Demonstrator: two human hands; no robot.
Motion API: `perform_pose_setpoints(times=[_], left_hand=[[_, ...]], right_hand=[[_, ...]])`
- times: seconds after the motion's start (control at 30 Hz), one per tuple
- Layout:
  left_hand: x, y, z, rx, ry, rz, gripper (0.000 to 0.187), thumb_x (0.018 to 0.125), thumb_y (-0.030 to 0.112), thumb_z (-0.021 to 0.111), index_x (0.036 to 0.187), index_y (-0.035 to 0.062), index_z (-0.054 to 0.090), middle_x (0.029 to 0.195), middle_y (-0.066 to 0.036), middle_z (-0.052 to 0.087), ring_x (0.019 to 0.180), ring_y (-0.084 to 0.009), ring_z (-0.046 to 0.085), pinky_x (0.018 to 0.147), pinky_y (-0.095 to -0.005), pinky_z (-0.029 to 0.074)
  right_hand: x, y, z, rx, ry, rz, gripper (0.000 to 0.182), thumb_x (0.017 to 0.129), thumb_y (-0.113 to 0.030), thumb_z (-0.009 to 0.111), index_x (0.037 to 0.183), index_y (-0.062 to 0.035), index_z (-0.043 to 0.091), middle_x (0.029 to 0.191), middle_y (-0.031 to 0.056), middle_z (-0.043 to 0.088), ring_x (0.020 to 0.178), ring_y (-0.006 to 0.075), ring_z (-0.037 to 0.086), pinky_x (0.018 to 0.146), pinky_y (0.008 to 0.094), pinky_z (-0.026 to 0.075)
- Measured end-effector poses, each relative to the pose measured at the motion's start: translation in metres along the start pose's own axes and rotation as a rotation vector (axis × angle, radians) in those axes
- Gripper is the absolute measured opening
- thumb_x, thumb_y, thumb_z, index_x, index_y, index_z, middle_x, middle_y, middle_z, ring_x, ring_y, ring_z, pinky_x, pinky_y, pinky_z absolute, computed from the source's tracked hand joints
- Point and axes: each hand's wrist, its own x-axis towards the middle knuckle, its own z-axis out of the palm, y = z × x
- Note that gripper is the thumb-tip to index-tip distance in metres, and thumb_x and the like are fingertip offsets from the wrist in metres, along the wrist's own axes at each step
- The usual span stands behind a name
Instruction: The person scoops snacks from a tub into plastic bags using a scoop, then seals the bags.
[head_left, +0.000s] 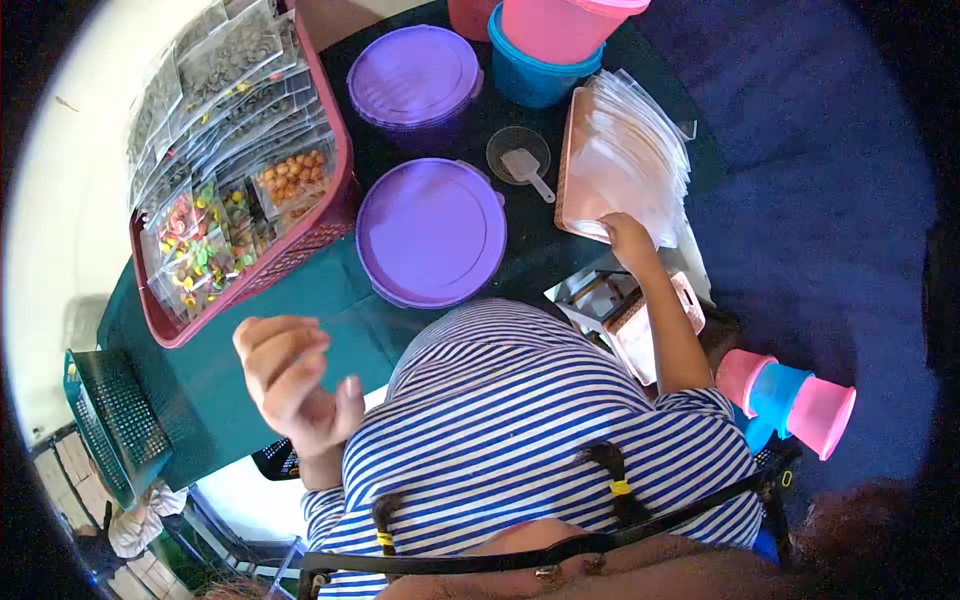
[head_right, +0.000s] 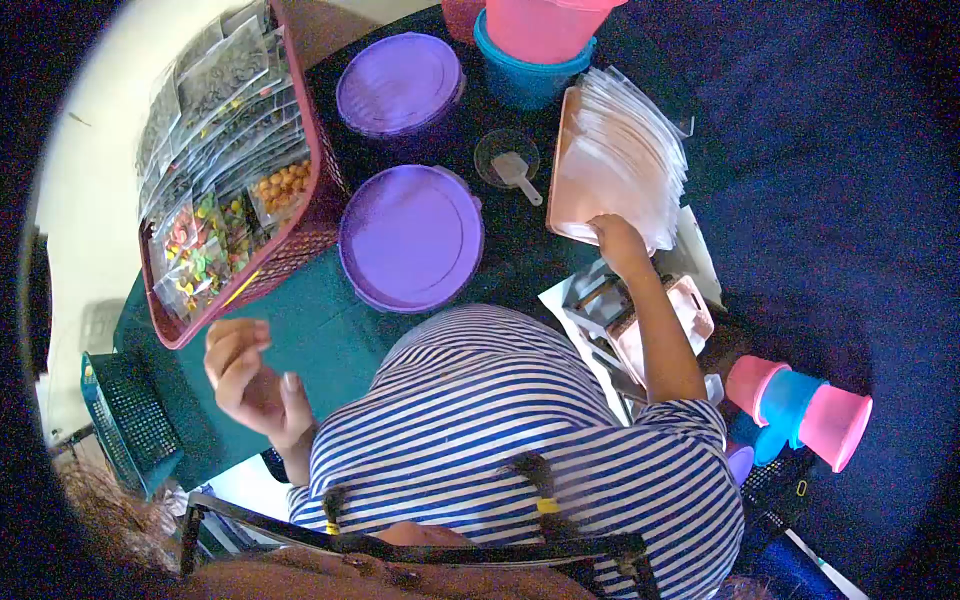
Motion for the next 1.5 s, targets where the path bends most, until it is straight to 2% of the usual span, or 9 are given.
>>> perform_pose_setpoints(times=[0.47,0.57,0.63,0.7,0.77,0.83,1.0,1.33,1.5], left_hand=[[-0.051,-0.027,-0.002,0.129,-0.068,-0.319,0.032,0.075,0.004,0.068,0.106,0.005,0.059,0.1,-0.013,0.063,0.092,-0.0296,0.057,0.088,-0.0419,0.039],[-0.051,-0.025,-0.003,0.167,-0.088,-0.346,0.029,0.077,0.005,0.068,0.105,0.004,0.061,0.1,-0.013,0.064,0.093,-0.029,0.058,0.089,-0.0414,0.04],[-0.051,-0.025,0.0,0.192,-0.097,-0.359,0.027,0.078,0.005,0.068,0.104,0.003,0.061,0.099,-0.013,0.064,0.093,-0.0281,0.059,0.089,-0.0407,0.042],[-0.054,-0.026,0.012,-0.127,-0.089,-0.578,0.026,0.08,0.005,0.069,0.104,0.0003,0.062,0.1,-0.012,0.064,0.094,-0.0242,0.06,0.088,-0.0367,0.046],[-0.056,-0.029,0.032,-0.317,-0.135,-0.708,0.03,0.085,0.006,0.068,0.113,0.0001,0.062,0.104,-0.01,0.065,0.093,-0.0181,0.062,0.087,-0.0319,0.049],[-0.057,-0.028,0.051,-0.611,-0.111,-0.853,0.034,0.088,0.007,0.067,0.121,0.0012,0.06,0.106,-0.009,0.065,0.094,-0.0163,0.062,0.086,-0.0309,0.05],[-0.06,-0.023,0.063,-0.762,-0.082,-0.932,0.018,0.096,0.009,0.064,0.112,0.0016,0.061,0.095,-0.003,0.065,0.084,-0.0089,0.06,0.075,-0.0246,0.049],[-0.082,-0.043,0.068,-0.626,0.075,-0.992,0.014,0.099,0.012,0.061,0.092,-0.0002,0.063,0.079,-0.003,0.064,0.068,-0.0077,0.058,0.063,-0.0231,0.047],[-0.081,-0.058,0.051,-0.478,0.285,-1.026,0.019,0.102,0.016,0.056,0.097,-0.002,0.062,0.085,-0.01,0.069,0.072,-0.0163,0.068,0.067,-0.0272,0.053]], right_hand=[[0.02,-0.008,-0.039,-0.067,-0.153,-0.02,0.02,0.086,-0.023,0.07,0.084,-0.0036,0.068,0.083,0.0167,0.066,0.082,0.037,0.064,0.075,0.042,0.05],[0.028,-0.044,-0.074,-0.353,0.067,-0.034,0.021,0.088,-0.023,0.069,0.085,-0.0022,0.069,0.083,0.0181,0.067,0.077,0.033,0.066,0.07,0.0395,0.05],[0.034,-0.075,-0.096,0.238,0.41,0.192,0.02,0.09,-0.022,0.068,0.089,-0.0021,0.07,0.077,0.0177,0.066,0.068,0.0241,0.067,0.062,0.036,0.049],[0.039,-0.108,-0.114,0.161,0.391,0.228,0.018,0.092,-0.019,0.067,0.088,-0.0017,0.07,0.066,0.0099,0.065,0.059,0.0145,0.064,0.056,0.0303,0.046],[0.046,-0.149,-0.104,0.874,0.326,0.037,0.017,0.092,-0.019,0.069,0.088,-0.0024,0.069,0.063,0.0025,0.063,0.057,0.0116,0.06,0.055,0.0267,0.045],[0.034,-0.221,-0.103,1.157,0.081,0.215,0.018,0.095,-0.018,0.067,0.087,-0.0024,0.068,0.069,0.0026,0.065,0.061,0.011,0.06,0.057,0.0243,0.045],[0.03,-0.284,-0.06,1.203,-0.079,-0.157,0.016,0.097,-0.012,0.063,0.088,0.0012,0.067,0.073,0.0062,0.068,0.068,0.0111,0.064,0.065,0.0238,0.049],[0.025,-0.278,-0.032,1.248,-0.179,-0.196,0.021,0.097,-0.019,0.065,0.088,0.0001,0.066,0.075,0.0075,0.068,0.069,0.0121,0.065,0.065,0.0247,0.049],[0.033,-0.23,-0.063,1.092,0.462,-0.199,0.013,0.096,-0.012,0.065,0.091,0.0,0.063,0.08,0.0077,0.066,0.07,0.016,0.065,0.066,0.0302,0.052]])
